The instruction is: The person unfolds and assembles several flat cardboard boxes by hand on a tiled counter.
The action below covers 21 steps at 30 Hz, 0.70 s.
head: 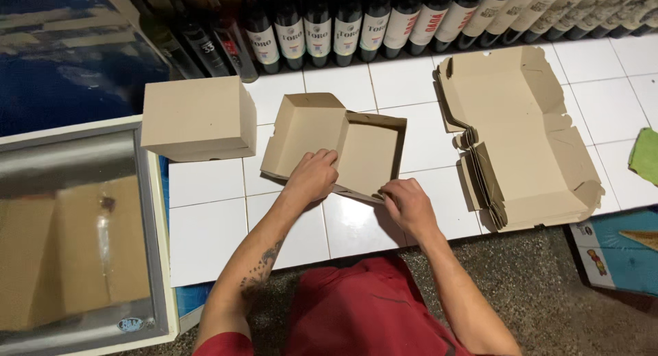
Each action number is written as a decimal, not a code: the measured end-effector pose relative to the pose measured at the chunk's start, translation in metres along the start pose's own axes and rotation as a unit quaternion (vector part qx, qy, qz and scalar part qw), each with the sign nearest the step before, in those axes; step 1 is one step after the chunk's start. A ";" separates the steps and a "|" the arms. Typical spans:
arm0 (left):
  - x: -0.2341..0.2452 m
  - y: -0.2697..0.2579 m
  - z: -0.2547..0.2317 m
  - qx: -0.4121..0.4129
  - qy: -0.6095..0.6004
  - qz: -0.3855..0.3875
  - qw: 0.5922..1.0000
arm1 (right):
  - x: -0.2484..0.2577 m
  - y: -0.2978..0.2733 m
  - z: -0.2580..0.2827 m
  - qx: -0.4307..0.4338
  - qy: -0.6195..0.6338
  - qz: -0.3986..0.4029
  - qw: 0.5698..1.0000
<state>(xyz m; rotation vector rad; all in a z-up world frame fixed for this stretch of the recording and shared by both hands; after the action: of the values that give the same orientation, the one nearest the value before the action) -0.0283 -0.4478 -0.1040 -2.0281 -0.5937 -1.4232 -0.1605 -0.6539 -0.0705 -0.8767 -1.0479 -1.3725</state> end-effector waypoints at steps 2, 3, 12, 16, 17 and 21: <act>0.003 -0.003 -0.009 -0.002 -0.006 0.002 1.000 | -0.001 -0.006 -0.007 -0.015 0.003 -0.009 1.000; 0.007 -0.005 -0.012 0.001 -0.010 0.002 1.000 | 0.000 -0.007 -0.009 -0.024 0.006 -0.018 1.000; -0.003 -0.031 -0.059 -0.110 0.045 -0.191 0.974 | -0.006 0.019 0.010 0.001 -0.082 0.046 0.996; -0.003 -0.029 -0.069 -0.112 0.068 -0.166 0.977 | -0.009 0.018 0.007 -0.014 -0.049 0.037 0.998; -0.004 -0.027 -0.070 -0.119 0.075 -0.168 0.976 | -0.009 0.018 0.006 -0.020 -0.038 0.038 0.998; 0.001 -0.015 -0.075 -0.127 0.078 -0.163 0.975 | -0.007 0.019 0.000 -0.033 -0.008 0.034 0.999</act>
<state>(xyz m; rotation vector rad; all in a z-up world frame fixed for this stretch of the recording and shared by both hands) -0.0888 -0.4881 -0.0805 -2.0510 -0.7336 -1.9195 -0.1407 -0.6508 -0.0754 -0.9658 -0.9814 -1.3524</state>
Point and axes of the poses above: each hand's wrist, its own y-axis towards the middle knuckle, its own x-axis out of the back of the hand, z = x × y, the point moved 10 cm from there along y, towards the middle knuckle, and after that the axes turned 9 degrees about -y, right-handed, at the moved point
